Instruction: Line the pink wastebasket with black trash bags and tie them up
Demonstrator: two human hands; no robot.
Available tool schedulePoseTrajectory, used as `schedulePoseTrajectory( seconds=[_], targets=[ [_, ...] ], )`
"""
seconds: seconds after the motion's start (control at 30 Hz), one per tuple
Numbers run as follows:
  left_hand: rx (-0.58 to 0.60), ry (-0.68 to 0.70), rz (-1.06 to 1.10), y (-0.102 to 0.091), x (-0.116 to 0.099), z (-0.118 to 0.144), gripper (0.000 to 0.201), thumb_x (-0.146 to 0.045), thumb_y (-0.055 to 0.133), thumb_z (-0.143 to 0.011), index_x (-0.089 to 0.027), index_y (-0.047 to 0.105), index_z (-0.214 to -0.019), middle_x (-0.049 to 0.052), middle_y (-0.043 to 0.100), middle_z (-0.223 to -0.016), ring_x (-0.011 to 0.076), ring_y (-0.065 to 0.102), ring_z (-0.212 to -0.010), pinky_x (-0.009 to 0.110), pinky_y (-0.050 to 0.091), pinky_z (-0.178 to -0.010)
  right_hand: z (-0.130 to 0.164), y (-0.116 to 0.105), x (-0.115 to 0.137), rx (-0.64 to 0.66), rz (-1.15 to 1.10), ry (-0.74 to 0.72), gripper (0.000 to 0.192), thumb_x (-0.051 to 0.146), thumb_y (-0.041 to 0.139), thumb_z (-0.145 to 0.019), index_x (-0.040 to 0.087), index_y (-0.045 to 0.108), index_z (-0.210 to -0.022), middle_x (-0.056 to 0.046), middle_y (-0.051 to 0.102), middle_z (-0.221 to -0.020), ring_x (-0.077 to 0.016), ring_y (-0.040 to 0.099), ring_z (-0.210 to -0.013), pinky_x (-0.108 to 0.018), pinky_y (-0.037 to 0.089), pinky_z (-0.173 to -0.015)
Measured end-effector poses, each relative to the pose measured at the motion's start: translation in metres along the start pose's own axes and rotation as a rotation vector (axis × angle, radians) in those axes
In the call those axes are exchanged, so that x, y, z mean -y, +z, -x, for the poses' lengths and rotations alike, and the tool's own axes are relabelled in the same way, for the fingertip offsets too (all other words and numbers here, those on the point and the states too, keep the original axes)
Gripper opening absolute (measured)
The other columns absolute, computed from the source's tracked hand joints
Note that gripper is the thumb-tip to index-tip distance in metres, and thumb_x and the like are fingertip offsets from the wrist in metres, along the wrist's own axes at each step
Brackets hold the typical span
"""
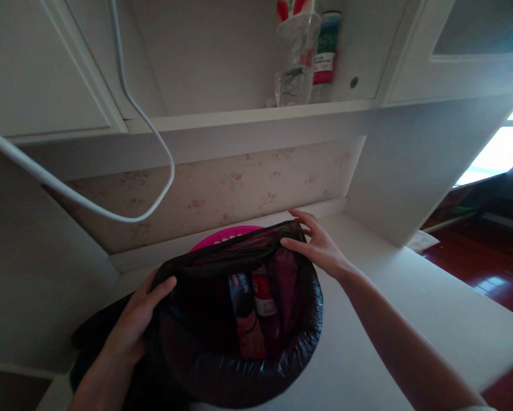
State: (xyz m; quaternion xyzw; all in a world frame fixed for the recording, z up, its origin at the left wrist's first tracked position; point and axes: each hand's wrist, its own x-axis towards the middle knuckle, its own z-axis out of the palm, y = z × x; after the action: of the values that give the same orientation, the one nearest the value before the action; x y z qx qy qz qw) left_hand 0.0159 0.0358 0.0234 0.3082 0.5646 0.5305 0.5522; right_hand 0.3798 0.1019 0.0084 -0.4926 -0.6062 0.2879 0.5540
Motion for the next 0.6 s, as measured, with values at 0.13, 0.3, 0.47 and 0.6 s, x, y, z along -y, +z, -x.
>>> schedulePoseTrajectory(
  seconds=[0.13, 0.3, 0.47, 0.6],
  targets=[
    [-0.048, 0.121, -0.125, 0.002, -0.006, -0.003, 0.034, -0.027, 0.088, -0.078, -0.022, 0.078, -0.110, 0.004, 0.085, -0.102, 0.0220, 0.081, -0.087, 0.025, 0.064, -0.074, -0.014, 0.004, 0.001, 0.131, 0.094, 0.062, 0.059, 0.054, 0.082, -0.078, 0.026, 0.075, -0.129, -0.011, 0.073, -0.136, -0.0314, 0.068, -0.123, -0.048, 0.053, -0.106],
    [-0.125, 0.160, -0.111, 0.005, -0.013, -0.020, 0.036, -0.031, 0.086, -0.077, -0.024, 0.077, -0.112, 0.002, 0.083, -0.096, 0.0196, 0.077, -0.082, 0.026, 0.060, -0.073, -0.039, 0.013, 0.010, 0.140, 0.164, 0.059, 0.034, 0.053, 0.069, -0.086, 0.021, 0.080, -0.090, -0.006, 0.079, -0.090, -0.0244, 0.070, -0.083, -0.038, 0.054, -0.078],
    [-0.141, 0.294, -0.225, 0.010, -0.027, -0.037, 0.048, -0.043, 0.091, -0.068, -0.024, 0.079, -0.111, 0.003, 0.082, -0.108, 0.0230, 0.075, -0.102, 0.029, 0.055, -0.084, -0.070, 0.027, 0.015, 0.198, 0.228, 0.024, 0.031, 0.049, 0.061, -0.094, 0.021, 0.073, -0.092, -0.003, 0.074, -0.084, -0.0189, 0.064, -0.075, -0.030, 0.047, -0.068],
    [-0.015, 0.263, -0.443, 0.013, -0.036, -0.045, 0.062, -0.059, 0.089, -0.069, -0.026, 0.078, -0.120, 0.006, 0.082, -0.114, 0.0279, 0.075, -0.104, 0.035, 0.055, -0.086, -0.091, 0.042, 0.009, 0.262, 0.277, 0.019, 0.023, 0.041, 0.059, -0.098, 0.021, 0.069, -0.090, -0.003, 0.073, -0.081, -0.0185, 0.062, -0.074, -0.029, 0.046, -0.067]
  ],
)
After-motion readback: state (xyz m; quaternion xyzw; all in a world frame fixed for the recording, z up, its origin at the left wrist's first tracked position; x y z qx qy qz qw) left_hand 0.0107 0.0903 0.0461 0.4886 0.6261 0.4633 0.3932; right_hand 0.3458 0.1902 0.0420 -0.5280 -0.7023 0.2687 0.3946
